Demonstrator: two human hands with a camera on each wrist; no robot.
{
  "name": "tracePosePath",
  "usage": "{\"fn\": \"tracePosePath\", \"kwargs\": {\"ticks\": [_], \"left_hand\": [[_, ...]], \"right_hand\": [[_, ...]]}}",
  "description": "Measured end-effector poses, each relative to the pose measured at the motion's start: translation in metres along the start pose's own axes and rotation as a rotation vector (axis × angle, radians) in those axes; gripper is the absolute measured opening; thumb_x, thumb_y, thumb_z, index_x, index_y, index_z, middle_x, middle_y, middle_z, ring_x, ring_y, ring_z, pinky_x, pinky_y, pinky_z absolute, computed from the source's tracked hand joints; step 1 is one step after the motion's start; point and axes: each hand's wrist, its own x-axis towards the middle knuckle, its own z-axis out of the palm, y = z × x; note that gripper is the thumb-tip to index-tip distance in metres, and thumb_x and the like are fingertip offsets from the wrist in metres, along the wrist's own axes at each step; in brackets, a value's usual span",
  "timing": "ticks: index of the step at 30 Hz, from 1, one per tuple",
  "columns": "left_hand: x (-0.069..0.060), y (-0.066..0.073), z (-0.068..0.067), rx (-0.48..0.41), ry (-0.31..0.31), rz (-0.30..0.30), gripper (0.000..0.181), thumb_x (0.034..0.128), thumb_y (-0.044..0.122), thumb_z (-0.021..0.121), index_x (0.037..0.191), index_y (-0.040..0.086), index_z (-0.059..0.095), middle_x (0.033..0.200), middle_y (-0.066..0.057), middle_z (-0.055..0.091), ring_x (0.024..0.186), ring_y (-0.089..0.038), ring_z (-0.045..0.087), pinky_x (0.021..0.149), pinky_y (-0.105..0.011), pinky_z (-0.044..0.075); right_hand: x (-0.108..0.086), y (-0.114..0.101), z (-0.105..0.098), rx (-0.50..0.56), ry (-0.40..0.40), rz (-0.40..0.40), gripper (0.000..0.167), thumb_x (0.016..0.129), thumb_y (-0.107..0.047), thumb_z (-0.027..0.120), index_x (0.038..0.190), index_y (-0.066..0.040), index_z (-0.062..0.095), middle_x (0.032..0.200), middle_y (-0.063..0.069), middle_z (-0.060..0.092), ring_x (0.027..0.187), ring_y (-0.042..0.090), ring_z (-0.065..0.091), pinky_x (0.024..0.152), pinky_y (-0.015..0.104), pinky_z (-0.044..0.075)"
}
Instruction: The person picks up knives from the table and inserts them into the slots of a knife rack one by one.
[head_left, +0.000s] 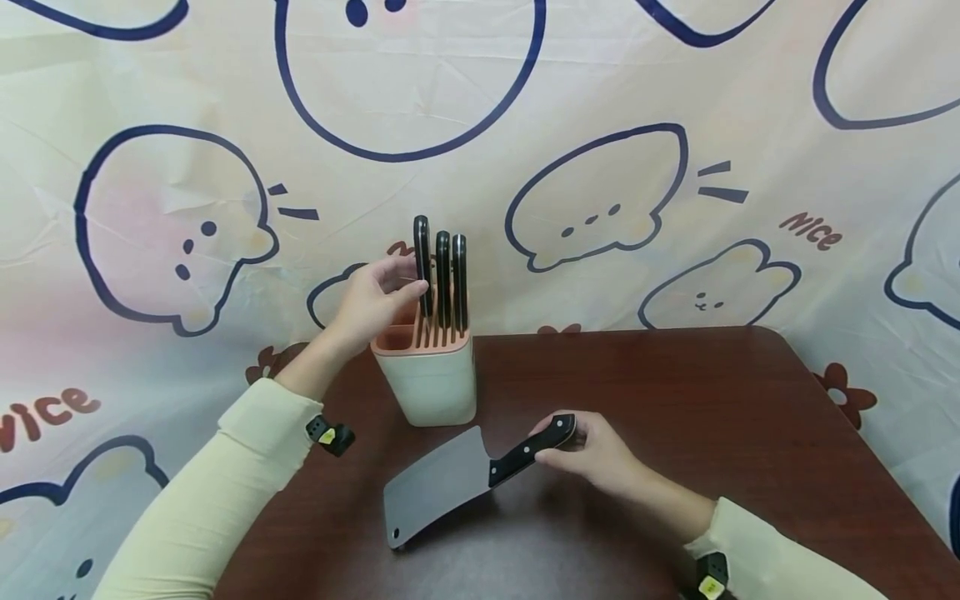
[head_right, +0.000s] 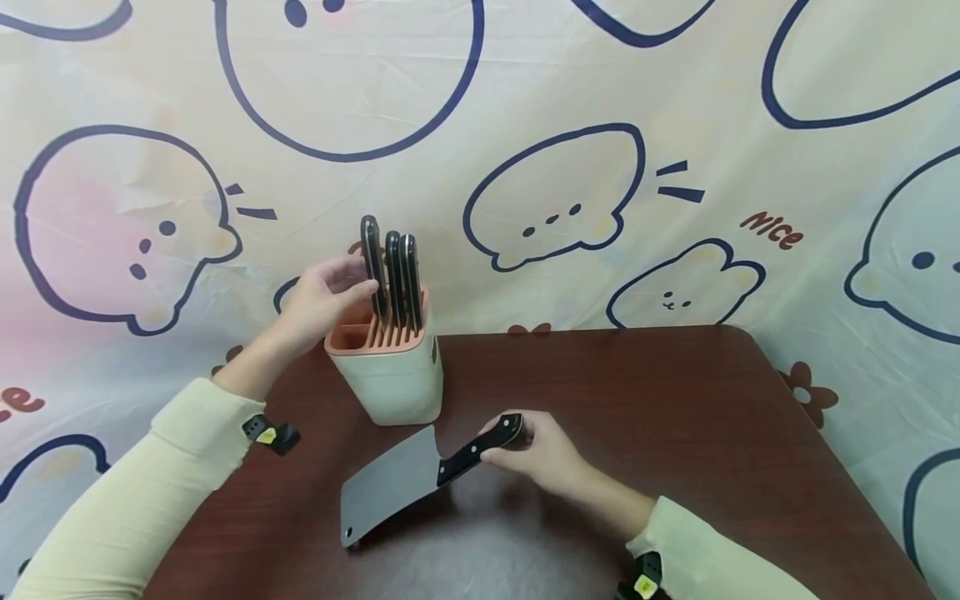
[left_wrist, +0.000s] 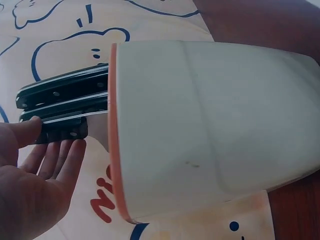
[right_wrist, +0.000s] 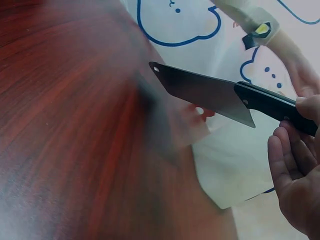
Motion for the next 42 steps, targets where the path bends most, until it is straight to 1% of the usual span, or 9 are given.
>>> {"fn": "tracePosePath", "kwargs": {"ticks": [3,7,10,19,28,32,35,39,42], "left_hand": [[-0.001,-0.003,0.001,0.010,-0.005,-0.012,0.046,0.1011,0.015,0.065,0.142,-0.001,0.052,0.134,-0.020,0.060,0.128,-0.034,0.058,0.107,-0.047,0.047],[-0.002,-0.006,0.004,0.016,-0.013,-0.024,0.042,0.1009,0.014,0.065,0.139,0.000,0.054,0.131,-0.019,0.061,0.125,-0.034,0.060,0.106,-0.047,0.048],[-0.002,-0.007,0.005,0.016,-0.022,-0.039,0.040,0.1009,0.013,0.065,0.137,0.000,0.056,0.130,-0.018,0.061,0.124,-0.033,0.060,0.106,-0.047,0.049],[-0.001,-0.014,0.007,0.012,-0.056,-0.059,0.040,0.1018,0.015,0.064,0.138,0.001,0.056,0.130,-0.019,0.061,0.125,-0.033,0.059,0.107,-0.048,0.048],[0.001,-0.015,0.007,-0.009,-0.064,-0.042,0.042,0.1022,0.014,0.063,0.141,0.000,0.053,0.132,-0.020,0.061,0.125,-0.033,0.059,0.106,-0.048,0.048],[0.001,-0.016,0.008,-0.010,-0.052,-0.043,0.043,0.1023,0.014,0.063,0.142,0.000,0.052,0.132,-0.019,0.061,0.124,-0.033,0.060,0.105,-0.047,0.050],[0.000,-0.016,0.007,-0.014,-0.039,-0.043,0.046,0.1029,0.015,0.062,0.144,0.000,0.049,0.134,-0.020,0.059,0.126,-0.034,0.058,0.106,-0.048,0.049],[-0.003,-0.016,0.005,-0.021,0.004,-0.017,0.045,0.1039,0.016,0.060,0.144,0.000,0.049,0.136,-0.020,0.057,0.127,-0.034,0.057,0.107,-0.049,0.047],[-0.004,-0.015,0.003,-0.030,0.047,0.011,0.041,0.1041,0.014,0.058,0.142,-0.002,0.051,0.135,-0.021,0.057,0.124,-0.035,0.058,0.104,-0.048,0.050]], "right_hand": [[-0.001,-0.006,-0.007,0.001,0.017,-0.029,0.022,0.090,-0.005,0.077,0.111,-0.003,0.071,0.100,0.007,0.074,0.089,0.021,0.070,0.084,0.029,0.058],[-0.003,-0.015,-0.021,-0.012,0.051,-0.073,0.022,0.090,-0.002,0.075,0.111,-0.002,0.070,0.101,0.008,0.074,0.089,0.022,0.071,0.084,0.030,0.059],[-0.004,-0.022,-0.032,-0.035,0.080,-0.086,0.022,0.091,-0.001,0.074,0.112,-0.001,0.070,0.103,0.006,0.073,0.090,0.021,0.071,0.085,0.029,0.059],[-0.012,-0.047,-0.062,-0.110,0.149,-0.102,0.022,0.091,0.002,0.072,0.114,0.003,0.069,0.101,0.002,0.075,0.086,0.018,0.072,0.081,0.026,0.059],[-0.019,-0.073,-0.085,-0.206,0.191,-0.094,0.021,0.093,0.000,0.071,0.114,0.002,0.069,0.101,0.000,0.075,0.087,0.017,0.073,0.081,0.024,0.058],[-0.019,-0.081,-0.090,-0.242,0.199,-0.094,0.021,0.093,0.000,0.071,0.113,0.001,0.070,0.102,0.001,0.075,0.088,0.018,0.073,0.081,0.024,0.057],[-0.020,-0.085,-0.092,-0.273,0.200,-0.090,0.021,0.093,-0.002,0.072,0.114,0.000,0.071,0.102,0.002,0.075,0.090,0.019,0.073,0.081,0.025,0.057],[-0.020,-0.091,-0.096,-0.321,0.213,-0.081,0.021,0.092,-0.004,0.073,0.113,-0.001,0.071,0.101,0.003,0.076,0.091,0.018,0.073,0.082,0.024,0.055],[-0.019,-0.096,-0.098,-0.365,0.226,-0.083,0.021,0.092,-0.005,0.074,0.112,-0.002,0.072,0.099,0.003,0.076,0.089,0.017,0.072,0.080,0.023,0.055]]}}
